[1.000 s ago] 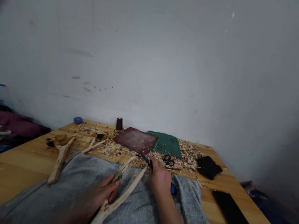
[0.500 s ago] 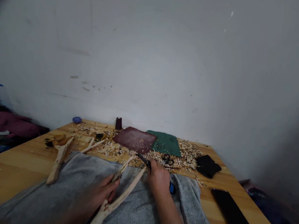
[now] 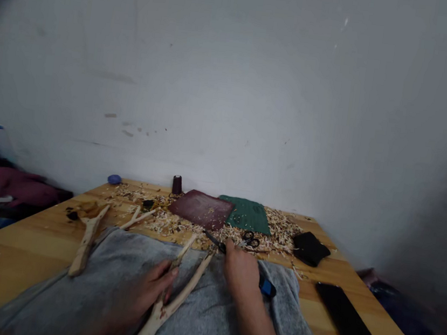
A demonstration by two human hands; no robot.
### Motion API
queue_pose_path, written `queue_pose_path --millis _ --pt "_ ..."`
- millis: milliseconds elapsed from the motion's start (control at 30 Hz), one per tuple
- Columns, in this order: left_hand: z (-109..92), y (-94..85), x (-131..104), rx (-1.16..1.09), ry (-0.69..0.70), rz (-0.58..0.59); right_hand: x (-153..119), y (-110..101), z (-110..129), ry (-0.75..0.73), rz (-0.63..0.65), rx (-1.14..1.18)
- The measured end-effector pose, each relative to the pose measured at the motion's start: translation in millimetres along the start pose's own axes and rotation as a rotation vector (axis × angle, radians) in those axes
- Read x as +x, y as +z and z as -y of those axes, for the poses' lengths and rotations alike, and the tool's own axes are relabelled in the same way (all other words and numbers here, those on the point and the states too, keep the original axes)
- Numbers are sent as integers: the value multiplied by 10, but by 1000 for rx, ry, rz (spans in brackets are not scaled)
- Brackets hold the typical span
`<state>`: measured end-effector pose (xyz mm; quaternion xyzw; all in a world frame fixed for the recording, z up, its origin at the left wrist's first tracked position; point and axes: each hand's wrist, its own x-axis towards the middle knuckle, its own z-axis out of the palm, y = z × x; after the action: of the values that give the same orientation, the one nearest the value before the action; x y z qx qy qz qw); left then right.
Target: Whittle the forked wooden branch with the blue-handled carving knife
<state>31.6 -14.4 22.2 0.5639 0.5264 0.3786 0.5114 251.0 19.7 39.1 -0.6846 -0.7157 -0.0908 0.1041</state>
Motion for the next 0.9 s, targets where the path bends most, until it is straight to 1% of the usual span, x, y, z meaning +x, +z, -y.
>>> queue_pose_path --millis 100,200,233,267,367,433,533,700,800,900 --pt "81 6 52 -58 -4 14 -18 -80 2 -4 21 -58" --pt "172 -8 116 -115 -35 15 -3 -83 -22 57 146 -74" --pt "195 -14 133 -140 -60 9 6 -74 -35 87 177 -80" --pt "212 -19 146 -162 -83 3 16 -64 -46 113 180 -84" --pt "237 -31 168 -187 -89 19 39 -32 -52 142 110 -74" --pt "236 -38 174 -208 -70 20 40 -14 -35 113 80 -39" --pt "216 -50 177 -304 -46 -30 27 -3 -19 80 43 18" --pt "190 -45 179 -480 -10 -93 9 -18 -69 80 -47 116" --pt "187 -69 212 -577 -11 -112 -4 -7 -45 42 -47 171" --pt "167 -182 289 -684 -40 -165 -33 17 56 -20 -38 241"
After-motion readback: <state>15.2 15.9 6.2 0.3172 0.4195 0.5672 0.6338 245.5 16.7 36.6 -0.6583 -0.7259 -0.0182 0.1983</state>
